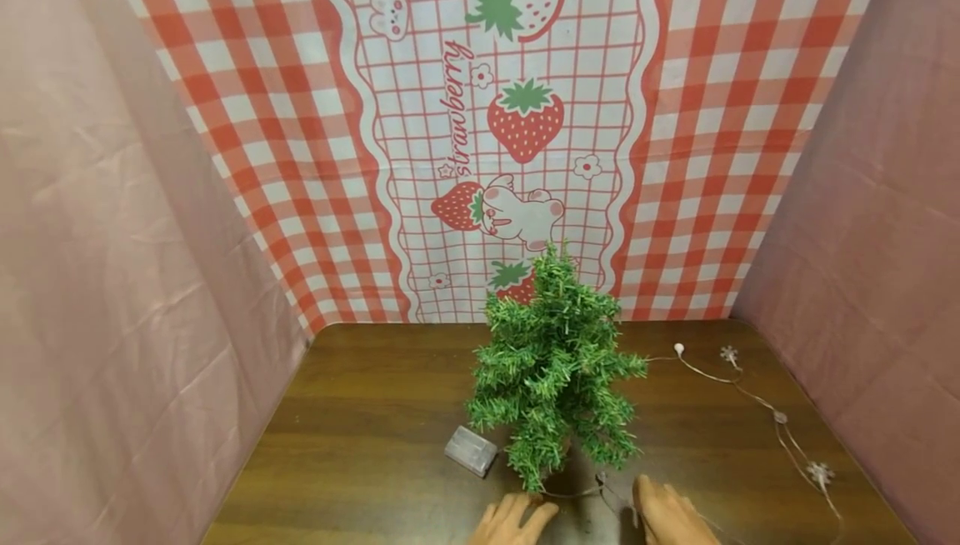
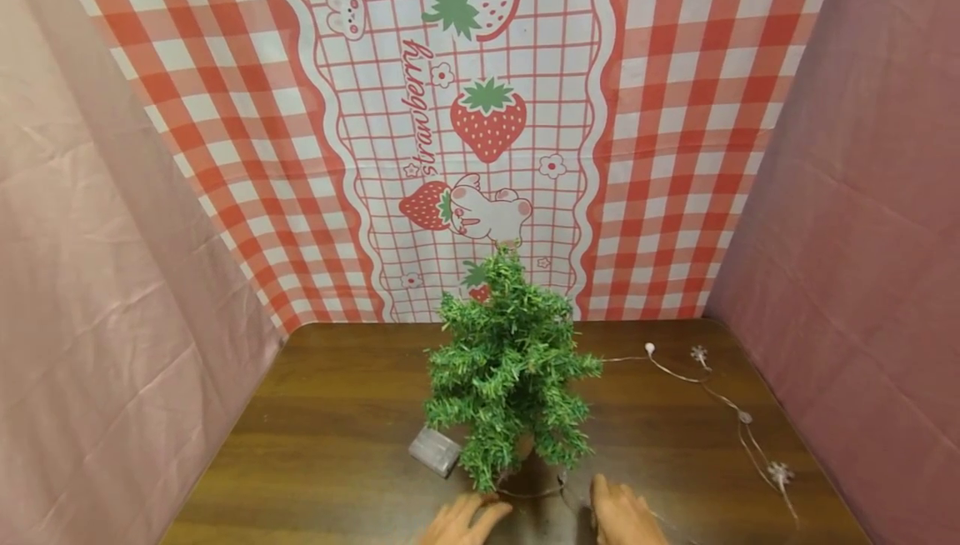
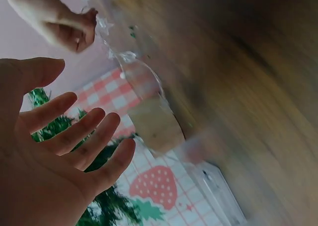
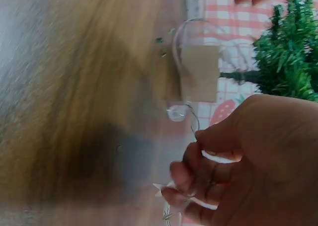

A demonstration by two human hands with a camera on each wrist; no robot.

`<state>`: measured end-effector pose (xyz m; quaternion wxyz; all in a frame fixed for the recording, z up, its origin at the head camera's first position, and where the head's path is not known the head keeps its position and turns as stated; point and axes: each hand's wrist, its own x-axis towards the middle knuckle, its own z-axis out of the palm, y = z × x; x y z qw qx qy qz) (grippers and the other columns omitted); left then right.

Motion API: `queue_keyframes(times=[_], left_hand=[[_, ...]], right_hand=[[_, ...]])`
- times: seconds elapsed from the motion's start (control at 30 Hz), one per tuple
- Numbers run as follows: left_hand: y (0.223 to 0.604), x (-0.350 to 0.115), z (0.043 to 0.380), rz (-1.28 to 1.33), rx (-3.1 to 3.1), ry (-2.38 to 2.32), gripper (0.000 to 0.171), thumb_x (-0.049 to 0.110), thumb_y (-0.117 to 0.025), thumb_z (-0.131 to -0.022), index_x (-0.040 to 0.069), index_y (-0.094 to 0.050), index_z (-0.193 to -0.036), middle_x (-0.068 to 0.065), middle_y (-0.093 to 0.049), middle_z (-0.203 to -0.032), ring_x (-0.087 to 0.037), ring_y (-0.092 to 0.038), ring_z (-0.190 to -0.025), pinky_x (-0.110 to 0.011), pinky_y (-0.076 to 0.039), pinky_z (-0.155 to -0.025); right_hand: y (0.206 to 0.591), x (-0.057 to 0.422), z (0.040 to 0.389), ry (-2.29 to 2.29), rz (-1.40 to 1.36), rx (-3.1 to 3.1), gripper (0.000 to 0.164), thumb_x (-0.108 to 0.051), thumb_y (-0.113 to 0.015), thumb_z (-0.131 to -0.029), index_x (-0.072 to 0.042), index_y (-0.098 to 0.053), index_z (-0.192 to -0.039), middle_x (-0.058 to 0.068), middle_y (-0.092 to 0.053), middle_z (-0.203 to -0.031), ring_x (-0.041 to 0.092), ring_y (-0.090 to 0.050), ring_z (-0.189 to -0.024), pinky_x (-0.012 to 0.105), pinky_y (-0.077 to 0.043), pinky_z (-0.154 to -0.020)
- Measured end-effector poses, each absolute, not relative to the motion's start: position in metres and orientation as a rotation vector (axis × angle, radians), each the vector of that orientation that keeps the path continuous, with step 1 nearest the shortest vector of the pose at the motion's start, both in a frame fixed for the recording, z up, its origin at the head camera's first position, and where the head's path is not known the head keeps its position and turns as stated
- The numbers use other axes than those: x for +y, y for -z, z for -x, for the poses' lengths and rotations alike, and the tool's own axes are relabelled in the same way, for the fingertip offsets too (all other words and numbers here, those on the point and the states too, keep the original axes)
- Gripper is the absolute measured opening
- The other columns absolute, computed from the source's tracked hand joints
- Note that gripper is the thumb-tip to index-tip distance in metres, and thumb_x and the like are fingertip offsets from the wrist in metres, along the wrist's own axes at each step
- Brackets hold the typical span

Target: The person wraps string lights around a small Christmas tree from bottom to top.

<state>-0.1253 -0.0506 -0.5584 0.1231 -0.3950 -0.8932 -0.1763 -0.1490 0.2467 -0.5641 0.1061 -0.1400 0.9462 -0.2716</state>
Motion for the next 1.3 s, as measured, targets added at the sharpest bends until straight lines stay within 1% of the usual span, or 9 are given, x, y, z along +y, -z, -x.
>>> queue_keyframes(times=[0.1,0.2,0.37,0.5,0.63,0.77,0.9,1.13,1.3], left_hand=[[0.557,-0.041,0.125,1.186,-2.611,0.574,0.05,0.059,-0.039,-0.102,0.023,-0.055,-0.132,0.001,-0.059,-0.122,-0.015,-0.059,-0.103,-0.034,-0.053,-0.076],[0.558,-0.029,0.123,1.169,-2.558,0.568,0.048,0.058,-0.041,-0.102,0.023,-0.057,-0.13,0.001,-0.059,-0.122,-0.015,-0.061,-0.101,-0.033,-0.053,-0.076],[0.56,-0.012,0.122,1.118,-2.481,0.553,0.05,0.057,-0.043,-0.101,0.019,-0.059,-0.129,0.0,-0.06,-0.124,-0.016,-0.061,-0.109,-0.035,-0.055,-0.079],[0.56,0.0,0.123,1.111,-2.481,0.607,0.05,0.054,-0.044,-0.102,0.016,-0.059,-0.131,0.001,-0.059,-0.127,-0.015,-0.058,-0.115,-0.034,-0.055,-0.08],[0.562,0.008,0.126,1.13,-2.42,0.635,0.034,0.042,-0.05,-0.104,0.014,-0.064,-0.119,0.004,-0.064,-0.117,-0.012,-0.059,-0.11,-0.031,-0.054,-0.081],[0.565,0.011,0.131,1.136,-2.35,0.625,0.013,0.026,-0.061,-0.099,0.018,-0.067,-0.092,0.01,-0.061,-0.086,-0.002,-0.056,-0.082,-0.021,-0.047,-0.073],[0.564,0.005,0.134,1.109,-2.348,0.686,0.022,0.02,-0.064,-0.096,0.021,-0.06,-0.075,0.013,-0.046,-0.068,0.004,-0.038,-0.062,-0.015,-0.036,-0.062],[0.56,-0.012,0.133,1.064,-2.306,0.793,0.027,0.025,-0.066,-0.096,0.021,-0.052,-0.074,0.013,-0.041,-0.065,0.009,-0.028,-0.058,-0.009,-0.024,-0.059],[0.556,-0.028,0.134,1.068,-2.29,0.701,0.023,0.032,-0.063,-0.098,0.022,-0.055,-0.08,0.016,-0.049,-0.065,0.008,-0.04,-0.06,-0.006,-0.024,-0.061]], right_hand=[[0.557,0.246,0.148,0.889,0.601,2.749,0.009,-0.007,-0.058,-0.098,-0.008,-0.052,-0.091,-0.001,-0.048,-0.074,0.008,-0.042,-0.063,0.031,-0.037,-0.054],[0.549,0.243,0.144,0.917,0.733,2.765,0.011,-0.006,-0.052,-0.101,-0.01,-0.055,-0.092,-0.004,-0.049,-0.079,0.002,-0.04,-0.067,0.027,-0.037,-0.055],[0.539,0.234,0.139,1.08,1.002,2.771,0.013,0.003,-0.054,-0.098,-0.009,-0.056,-0.095,-0.01,-0.051,-0.081,-0.005,-0.04,-0.067,0.021,-0.039,-0.053],[0.534,0.224,0.137,1.251,1.274,2.753,0.025,0.016,-0.056,-0.09,-0.006,-0.051,-0.1,-0.012,-0.051,-0.08,-0.008,-0.045,-0.067,0.017,-0.042,-0.051],[0.523,0.217,0.132,1.377,1.291,2.659,0.026,0.013,-0.06,-0.09,-0.006,-0.049,-0.106,-0.009,-0.055,-0.085,-0.005,-0.052,-0.072,0.018,-0.046,-0.054],[0.514,0.214,0.127,1.454,1.25,2.627,0.026,0.009,-0.063,-0.091,-0.008,-0.05,-0.106,-0.007,-0.058,-0.085,-0.004,-0.053,-0.071,0.018,-0.047,-0.053],[0.511,0.215,0.124,1.44,1.254,2.763,0.029,0.007,-0.07,-0.087,-0.012,-0.056,-0.104,-0.01,-0.057,-0.083,-0.005,-0.05,-0.068,0.017,-0.044,-0.051],[0.517,0.222,0.118,1.203,1.31,3.069,0.033,-0.006,-0.081,-0.079,-0.028,-0.059,-0.091,-0.023,-0.045,-0.077,-0.009,-0.04,-0.067,0.008,-0.034,-0.054],[0.518,0.226,0.115,1.143,1.17,3.219,0.045,-0.018,-0.086,-0.076,-0.035,-0.045,-0.075,-0.028,-0.035,-0.074,-0.011,-0.033,-0.068,0.009,-0.029,-0.053]])
